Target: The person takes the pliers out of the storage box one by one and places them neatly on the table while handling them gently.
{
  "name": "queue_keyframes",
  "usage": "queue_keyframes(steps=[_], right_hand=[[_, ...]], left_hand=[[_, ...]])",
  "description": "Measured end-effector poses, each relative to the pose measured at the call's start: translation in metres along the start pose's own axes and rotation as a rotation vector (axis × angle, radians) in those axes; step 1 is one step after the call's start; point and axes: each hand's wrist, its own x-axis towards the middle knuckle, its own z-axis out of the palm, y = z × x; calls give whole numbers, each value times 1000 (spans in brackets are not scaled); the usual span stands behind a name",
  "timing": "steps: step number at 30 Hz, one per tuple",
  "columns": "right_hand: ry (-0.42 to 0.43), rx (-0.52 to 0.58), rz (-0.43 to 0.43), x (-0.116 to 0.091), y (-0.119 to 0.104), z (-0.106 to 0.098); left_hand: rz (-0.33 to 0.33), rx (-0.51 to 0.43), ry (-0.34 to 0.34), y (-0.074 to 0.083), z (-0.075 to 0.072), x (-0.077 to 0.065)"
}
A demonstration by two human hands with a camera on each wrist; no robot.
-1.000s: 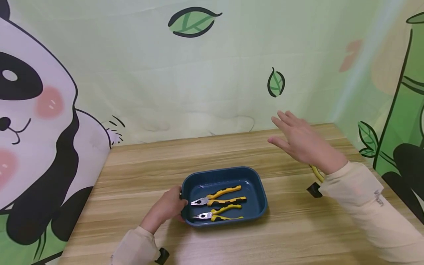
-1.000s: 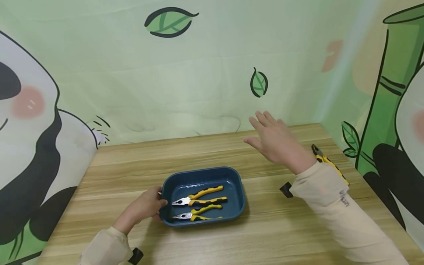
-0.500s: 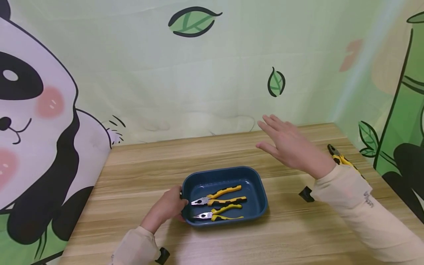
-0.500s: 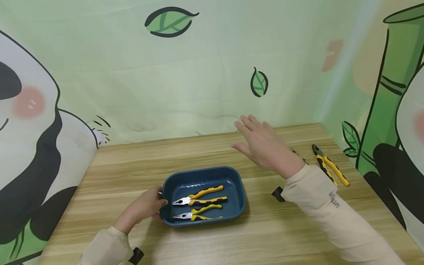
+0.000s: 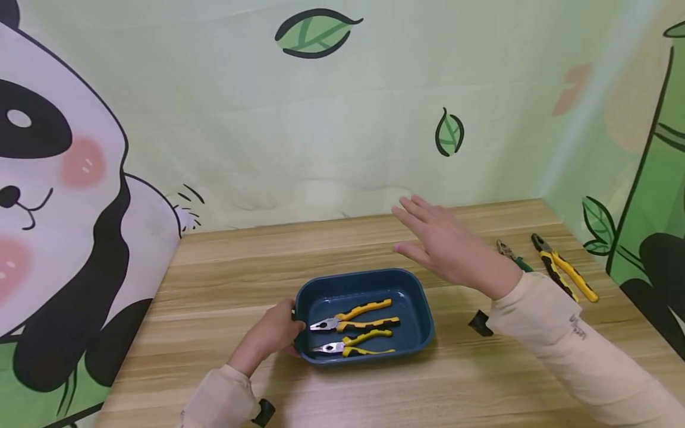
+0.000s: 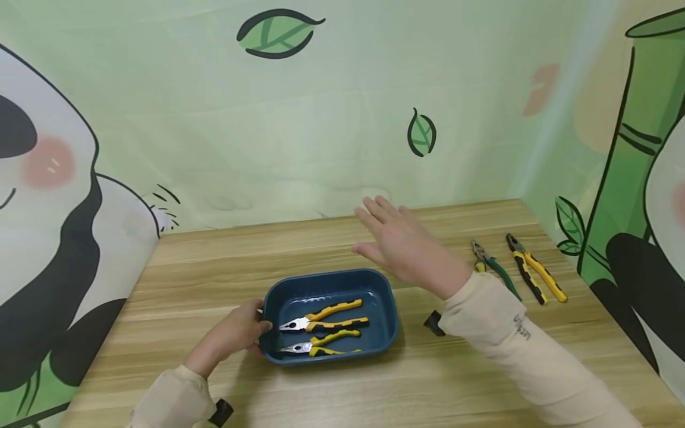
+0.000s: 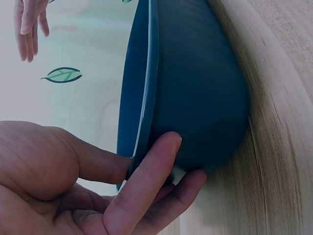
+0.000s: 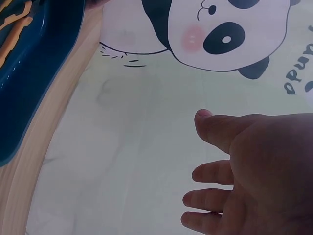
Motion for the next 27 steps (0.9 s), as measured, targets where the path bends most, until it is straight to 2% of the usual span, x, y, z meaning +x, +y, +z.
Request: queue_keyframes(steps=[13,27], right_hand=[[2,30,-74,8,-22,8],[11,25,-133,14,-42,7]], left_hand=[[13,1,2,0,0,-1],[20,-5,4,0,-1,-2]])
